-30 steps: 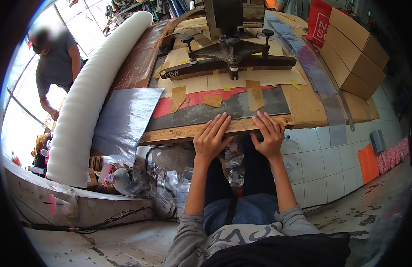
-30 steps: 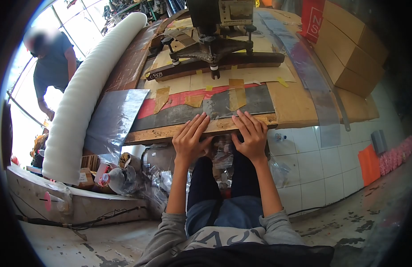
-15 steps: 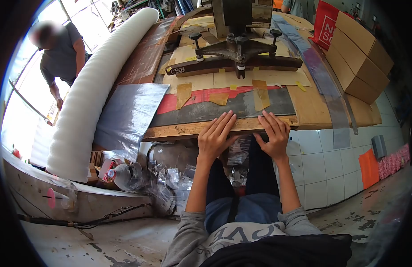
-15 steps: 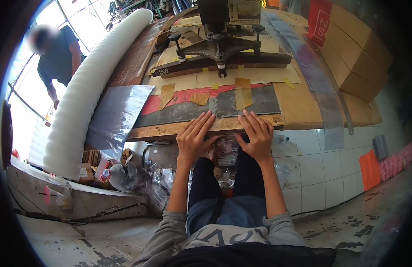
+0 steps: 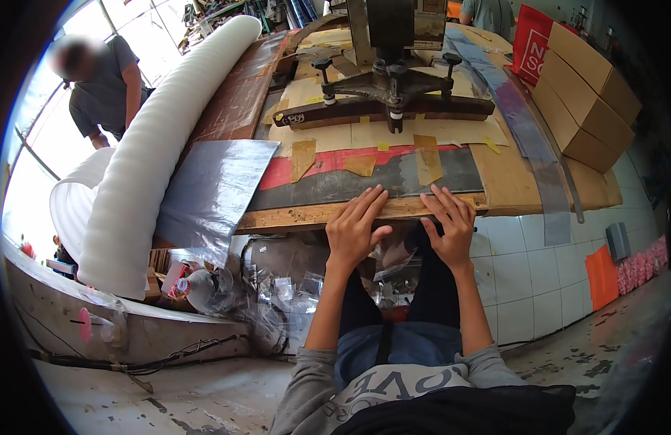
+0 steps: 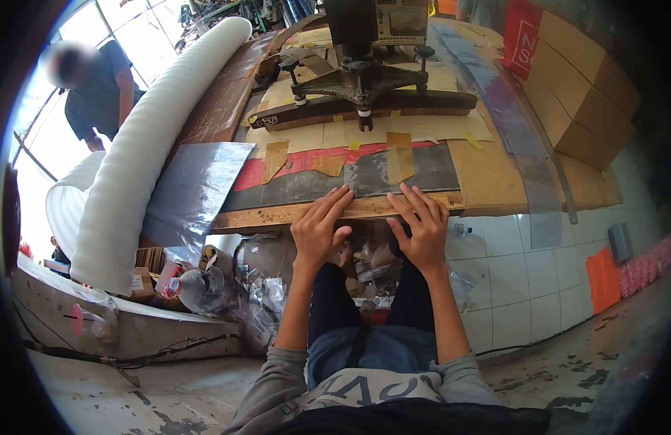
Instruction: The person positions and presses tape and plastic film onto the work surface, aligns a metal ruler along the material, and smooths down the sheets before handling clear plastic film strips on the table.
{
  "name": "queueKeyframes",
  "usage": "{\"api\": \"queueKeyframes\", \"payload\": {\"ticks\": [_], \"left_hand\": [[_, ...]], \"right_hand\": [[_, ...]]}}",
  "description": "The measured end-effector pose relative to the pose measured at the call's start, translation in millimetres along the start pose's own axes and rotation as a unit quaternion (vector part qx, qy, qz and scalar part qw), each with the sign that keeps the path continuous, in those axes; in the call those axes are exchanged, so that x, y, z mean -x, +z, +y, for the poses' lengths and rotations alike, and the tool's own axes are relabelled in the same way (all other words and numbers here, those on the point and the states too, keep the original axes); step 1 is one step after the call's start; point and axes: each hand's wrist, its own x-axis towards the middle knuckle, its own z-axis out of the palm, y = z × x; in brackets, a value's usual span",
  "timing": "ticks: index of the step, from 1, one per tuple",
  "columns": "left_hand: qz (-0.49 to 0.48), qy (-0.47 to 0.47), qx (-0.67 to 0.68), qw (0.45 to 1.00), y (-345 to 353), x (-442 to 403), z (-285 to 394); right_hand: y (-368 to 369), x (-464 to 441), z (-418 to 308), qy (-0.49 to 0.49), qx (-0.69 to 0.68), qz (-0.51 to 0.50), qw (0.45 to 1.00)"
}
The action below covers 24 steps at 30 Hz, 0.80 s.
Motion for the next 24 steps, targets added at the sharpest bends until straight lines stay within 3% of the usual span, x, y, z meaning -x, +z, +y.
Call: {"api": "queueKeyframes", "payload": {"ticks": [2,5,8,11,16,24], "left_hand": [[-0.070,-0.067,0.076,0.992,-15.1,-9.7,0.5],[-0.160,-0.136,0.015,0.978,-26.6,-45.2,-14.8],[-0.076,-0.104,0.002,0.992,13.1,-58.7,-61.7],[-0.168,-0.106,-0.036,0.979,19.0,-67.2,-75.6],[-0.169,-0.111,-0.059,0.978,20.7,-62.6,-72.8],[-0.174,-0.117,-0.062,0.976,21.0,-63.1,-73.0]], "right_hand": [[0.3,-0.9,0.7,0.003,-0.007,0.001,1.000],[-1.2,1.7,1.2,0.007,-0.016,-0.006,1.000],[-3.1,0.3,0.6,0.015,-0.026,-0.011,0.999],[-5.4,-4.4,-0.4,0.037,-0.057,-0.012,0.998],[-16.2,-18.2,-5.8,0.108,-0.181,0.001,0.977],[-8.9,-31.3,-13.7,0.111,-0.263,0.077,0.955]]}}
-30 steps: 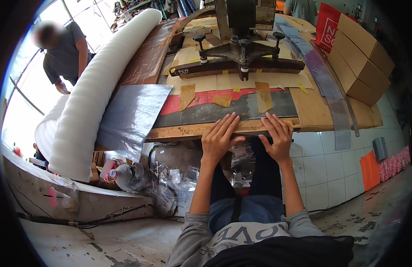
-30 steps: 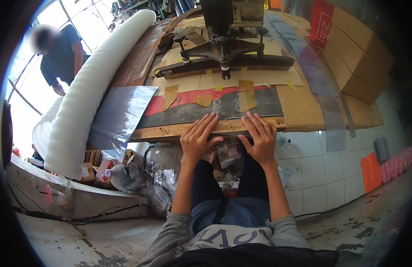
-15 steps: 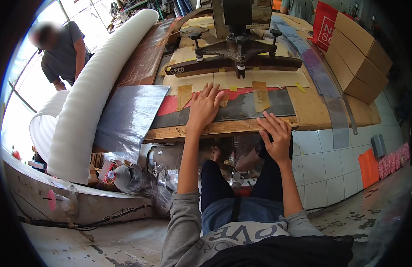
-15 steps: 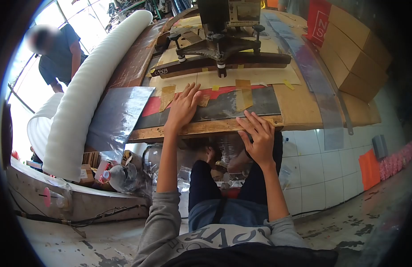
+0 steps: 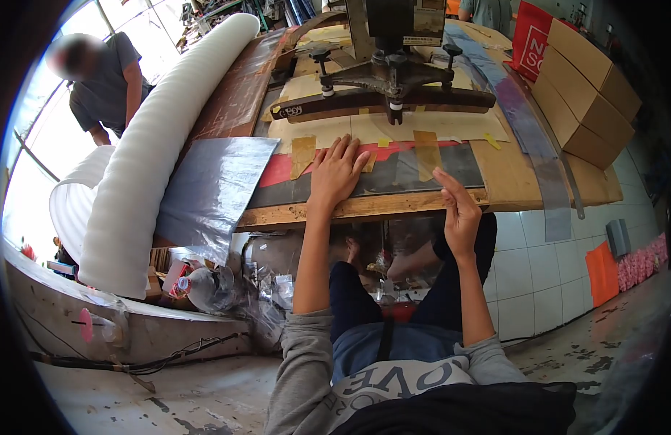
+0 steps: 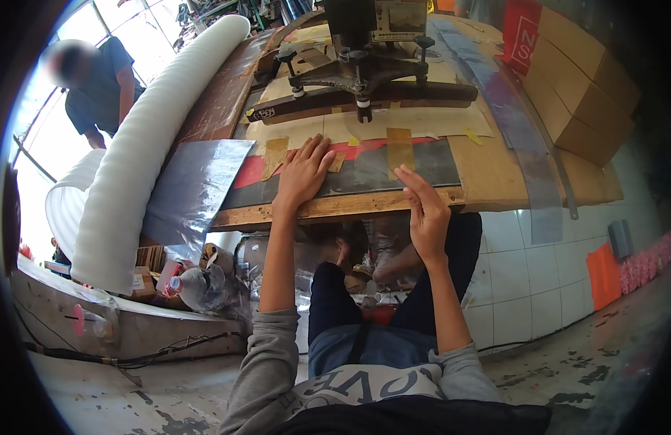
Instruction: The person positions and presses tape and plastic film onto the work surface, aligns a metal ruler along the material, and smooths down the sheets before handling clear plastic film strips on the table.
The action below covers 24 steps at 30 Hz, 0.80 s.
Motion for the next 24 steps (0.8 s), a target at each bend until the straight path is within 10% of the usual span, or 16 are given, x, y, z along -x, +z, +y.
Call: {"api": "queueKeyframes", "payload": {"ticks": [7,16,22,24], "left_hand": [[0.001,-0.003,0.002,1.000,1.0,-0.7,-0.7],[0.050,-0.090,0.216,0.971,-33.4,79.6,66.3],[-0.056,-0.269,0.711,0.647,-16.6,138.0,74.1],[-0.089,-0.271,0.720,0.632,0.6,130.7,74.0]], "right_hand": [[-1.6,-6.3,-2.2,0.041,-0.057,0.096,0.993],[-58.0,37.5,-47.0,-0.068,0.045,-0.128,0.988],[-82.2,111.3,-70.3,-0.106,0.003,-0.220,0.970],[-88.1,123.6,-77.0,-0.104,-0.018,-0.262,0.959]]}}
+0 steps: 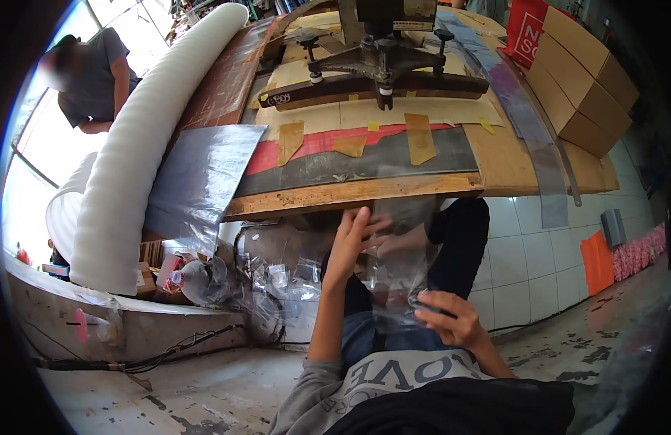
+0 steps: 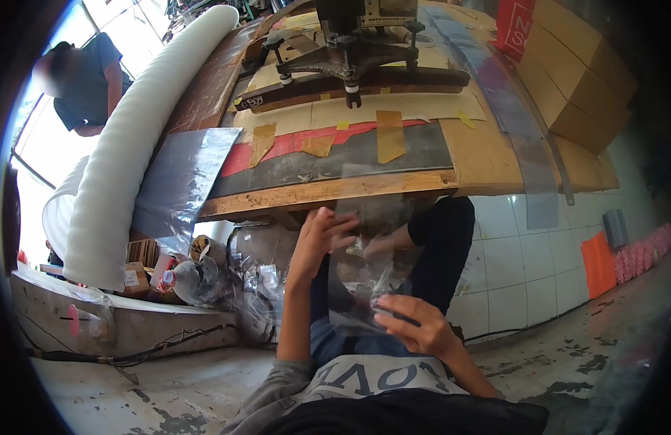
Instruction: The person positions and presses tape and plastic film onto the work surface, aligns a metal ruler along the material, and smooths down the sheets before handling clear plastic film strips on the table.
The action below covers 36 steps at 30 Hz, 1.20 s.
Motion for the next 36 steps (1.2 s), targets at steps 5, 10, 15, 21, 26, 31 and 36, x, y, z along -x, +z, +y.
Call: {"api": "queueKeyframes", "payload": {"ticks": [5,10,15,21,26,31,36], "left_hand": [[-0.018,0.018,-0.049,0.998,19.7,-3.9,-1.7],[-0.054,0.084,-0.031,0.995,37.6,26.5,22.0],[-0.143,0.151,-0.081,0.975,56.6,16.6,61.9],[-0.156,0.173,-0.105,0.967,64.5,3.6,88.1],[-0.161,0.178,-0.116,0.964,68.3,2.3,96.1],[-0.154,0.199,-0.132,0.959,67.1,-0.4,99.0],[-0.132,0.197,-0.127,0.963,70.5,-1.3,105.3]], "right_hand": [[-22.8,-5.2,0.2,0.007,-0.047,-0.117,0.992],[-28.5,-51.6,25.1,0.192,-0.155,0.165,0.955],[-34.5,-118.9,36.5,0.233,-0.358,0.225,0.876],[-48.3,-144.1,40.7,0.206,-0.324,0.252,0.888],[-53.1,-156.5,39.8,0.181,-0.324,0.251,0.894],[-55.2,-163.9,46.4,0.171,-0.306,0.243,0.904],[-53.4,-172.9,44.2,0.151,-0.334,0.246,0.897]]}}
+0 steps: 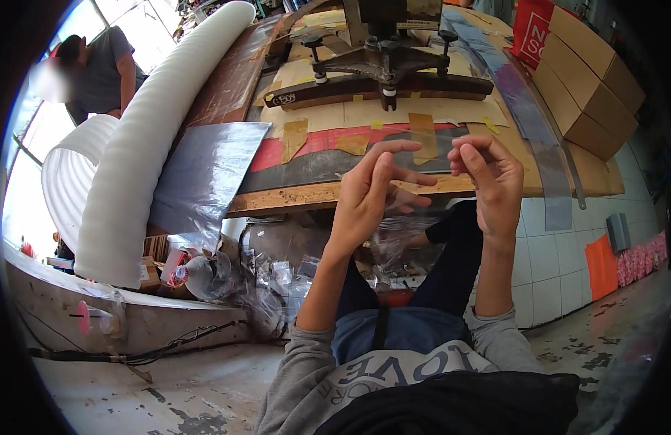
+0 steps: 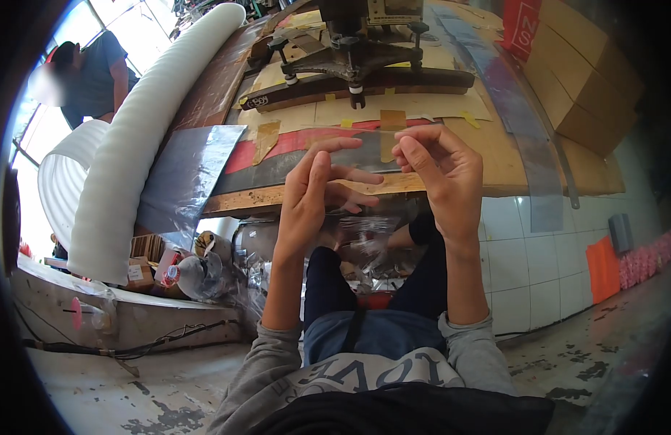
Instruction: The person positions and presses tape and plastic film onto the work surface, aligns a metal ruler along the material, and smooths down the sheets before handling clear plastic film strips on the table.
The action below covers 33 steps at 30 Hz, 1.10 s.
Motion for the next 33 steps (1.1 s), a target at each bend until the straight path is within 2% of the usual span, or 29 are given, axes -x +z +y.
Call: {"api": "queueKeyframes", "payload": {"ticks": [7,13,16,19,27,33], "left_hand": [[-0.012,0.009,-0.031,0.999,-4.1,-4.5,5.4],[-0.020,0.013,0.001,1.000,-5.2,-5.5,7.0],[0.063,0.093,-0.040,0.993,-3.4,-17.0,-1.0],[0.086,0.070,-0.054,0.992,-3.2,-23.1,0.1],[0.107,0.090,-0.077,0.987,2.5,-21.5,5.0],[0.100,0.082,-0.056,0.990,5.3,-19.9,7.9]], "right_hand": [[-0.5,-9.9,-3.3,0.002,0.023,-0.009,1.000],[-2.5,-11.6,-0.2,-0.011,0.023,-0.010,1.000],[-0.8,-10.4,2.6,-0.010,0.028,-0.017,0.999],[1.3,-10.7,2.8,-0.011,0.029,-0.033,0.999],[1.6,-15.1,-4.7,0.019,0.064,-0.061,0.996],[1.7,-13.6,-1.1,-0.015,0.073,-0.060,0.995]]}}
